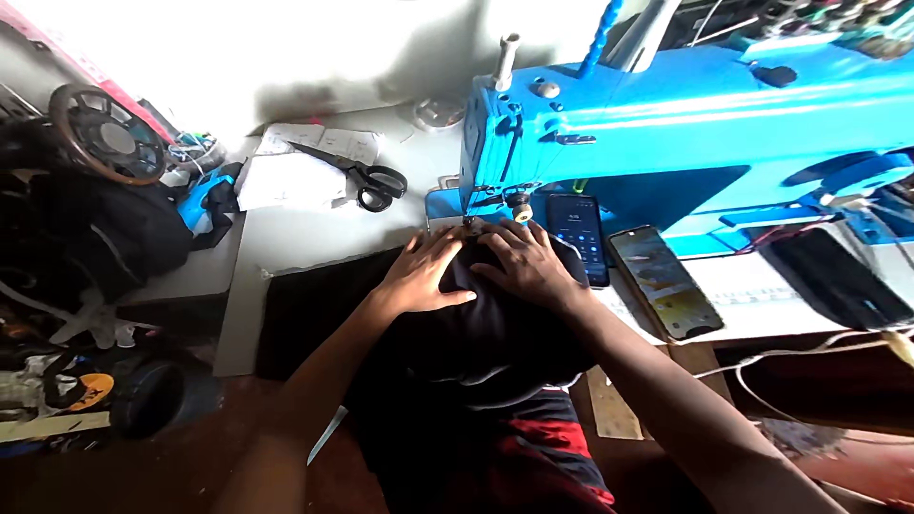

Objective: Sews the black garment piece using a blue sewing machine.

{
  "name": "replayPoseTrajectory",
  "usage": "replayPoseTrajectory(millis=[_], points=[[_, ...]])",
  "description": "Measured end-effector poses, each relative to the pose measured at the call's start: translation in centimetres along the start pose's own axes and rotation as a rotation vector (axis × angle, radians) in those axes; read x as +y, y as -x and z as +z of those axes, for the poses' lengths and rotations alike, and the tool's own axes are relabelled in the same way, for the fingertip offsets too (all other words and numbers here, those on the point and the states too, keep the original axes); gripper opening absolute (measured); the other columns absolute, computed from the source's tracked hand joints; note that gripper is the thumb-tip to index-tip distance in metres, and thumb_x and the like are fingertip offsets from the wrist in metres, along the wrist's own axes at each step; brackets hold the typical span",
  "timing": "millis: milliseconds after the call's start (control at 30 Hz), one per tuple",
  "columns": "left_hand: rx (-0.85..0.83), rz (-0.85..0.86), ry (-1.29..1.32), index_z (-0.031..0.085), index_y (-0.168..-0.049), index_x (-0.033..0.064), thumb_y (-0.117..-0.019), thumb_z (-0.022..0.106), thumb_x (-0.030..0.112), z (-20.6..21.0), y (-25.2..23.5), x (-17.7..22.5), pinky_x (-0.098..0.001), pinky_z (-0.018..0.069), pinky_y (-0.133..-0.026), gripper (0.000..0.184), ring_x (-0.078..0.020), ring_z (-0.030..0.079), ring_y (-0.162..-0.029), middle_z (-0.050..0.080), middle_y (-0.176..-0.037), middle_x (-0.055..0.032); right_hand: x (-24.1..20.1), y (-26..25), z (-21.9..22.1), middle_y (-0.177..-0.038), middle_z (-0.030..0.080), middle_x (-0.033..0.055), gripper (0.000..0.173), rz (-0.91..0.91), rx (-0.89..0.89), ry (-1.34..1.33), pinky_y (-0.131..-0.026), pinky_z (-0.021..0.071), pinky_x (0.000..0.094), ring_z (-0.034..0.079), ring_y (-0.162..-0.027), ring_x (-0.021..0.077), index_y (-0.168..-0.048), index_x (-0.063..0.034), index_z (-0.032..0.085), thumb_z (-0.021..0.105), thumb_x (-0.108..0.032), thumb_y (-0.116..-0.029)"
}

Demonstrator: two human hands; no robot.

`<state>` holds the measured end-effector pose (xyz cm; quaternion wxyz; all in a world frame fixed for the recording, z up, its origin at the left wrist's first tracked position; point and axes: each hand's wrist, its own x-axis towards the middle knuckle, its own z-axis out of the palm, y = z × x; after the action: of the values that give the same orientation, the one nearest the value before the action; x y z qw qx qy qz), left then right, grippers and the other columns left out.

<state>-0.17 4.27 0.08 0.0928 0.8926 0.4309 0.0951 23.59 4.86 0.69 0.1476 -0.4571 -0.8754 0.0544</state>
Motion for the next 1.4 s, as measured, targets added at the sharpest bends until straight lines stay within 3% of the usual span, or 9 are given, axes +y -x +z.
replayPoseTrajectory(millis=[133, 300, 533, 833, 1233, 1300, 1400], points=[[0.024, 0.05, -0.042, 0.05, -0.151, 0.0062, -0.0883, 0.051, 0.077, 0.0, 0.3, 0.1, -0.0586, 0.0189, -0.124, 0.094, -0.0268, 0.027, -0.156, 0.035, -0.165, -0.0099, -0.8, 1.0, 0.4, -0.154, 0.052, 0.0101, 0.06, 0.042, -0.007, -0.012, -0.117, 0.031, 0.0623, 0.044, -0.145, 0.0352, -0.148, -0.0097, 0.055, 0.048, -0.051, -0.1042], [0.02, 0.028, -0.013, 0.044, -0.155, 0.0082, -0.0852, 0.053, 0.079, -0.1, 0.3, 0.2, -0.0588, 0.0227, -0.122, 0.1, -0.0251, 0.031, -0.154, 0.036, -0.165, -0.0094, -0.3, 1.3, 1.2, -0.163, 0.042, 0.0059, 0.066, 0.014, 0.002, 0.024, -0.12, 0.0285, 0.0563, 0.038, -0.151, 0.0286, -0.154, -0.011, 0.047, 0.034, -0.055, -0.1072], [-0.011, 0.0, -0.002, 0.043, -0.155, 0.0094, -0.0829, 0.056, 0.079, -0.1, 0.2, 0.3, -0.0591, 0.0273, -0.119, 0.101, -0.0257, 0.031, -0.154, 0.035, -0.165, -0.0096, -0.5, 1.3, 0.8, -0.162, 0.043, 0.0047, 0.066, 0.041, -0.021, 0.033, -0.118, 0.0284, 0.0618, 0.039, -0.15, 0.0293, -0.154, -0.0141, 0.047, 0.034, -0.057, -0.1063], [-0.003, 0.013, 0.005, 0.041, -0.157, 0.0071, -0.0824, 0.056, 0.079, 0.0, 0.1, 0.2, -0.0588, 0.027, -0.119, 0.105, -0.0257, 0.031, -0.153, 0.036, -0.165, -0.0106, 0.0, 1.0, 0.7, -0.165, 0.038, 0.0031, 0.068, 0.05, -0.07, 0.028, -0.12, 0.0175, 0.0689, 0.032, -0.154, 0.0291, -0.16, -0.0166, 0.039, 0.032, -0.058, -0.1061], [-0.047, 0.017, -0.011, 0.031, -0.161, 0.0064, -0.0839, 0.052, 0.082, -0.1, -0.1, -0.3, -0.0577, 0.0255, -0.119, 0.11, -0.025, 0.03, -0.154, 0.029, -0.168, -0.0095, 0.7, 0.5, 0.5, -0.168, 0.031, 0.0004, 0.07, 0.028, -0.141, 0.053, -0.121, 0.0163, 0.0671, 0.028, -0.156, 0.0282, -0.162, -0.018, 0.034, 0.03, -0.061, -0.106], [-0.02, 0.033, 0.047, 0.033, -0.16, 0.0052, -0.0895, 0.051, 0.076, -0.2, -0.1, -0.6, -0.057, 0.0266, -0.119, 0.101, -0.0255, 0.033, -0.152, 0.032, -0.167, -0.0109, 0.6, 0.4, 0.2, -0.167, 0.034, 0.0034, 0.07, 0.019, -0.137, 0.038, -0.12, 0.017, 0.0688, 0.029, -0.155, 0.0316, -0.161, -0.0152, 0.036, 0.033, -0.059, -0.1064], [0.116, -0.058, 0.467, 0.035, -0.157, -0.0017, -0.1086, 0.039, 0.038, -2.1, 0.6, -1.0, -0.0448, 0.0318, -0.123, 0.063, -0.0239, 0.042, -0.148, 0.044, -0.159, -0.0168, -0.1, 1.1, -0.5, -0.165, 0.037, 0.0099, 0.069, 0.017, -0.093, 0.019, -0.122, 0.0191, 0.064, 0.03, -0.154, 0.0346, -0.159, -0.0099, 0.038, 0.035, -0.055, -0.1072]])
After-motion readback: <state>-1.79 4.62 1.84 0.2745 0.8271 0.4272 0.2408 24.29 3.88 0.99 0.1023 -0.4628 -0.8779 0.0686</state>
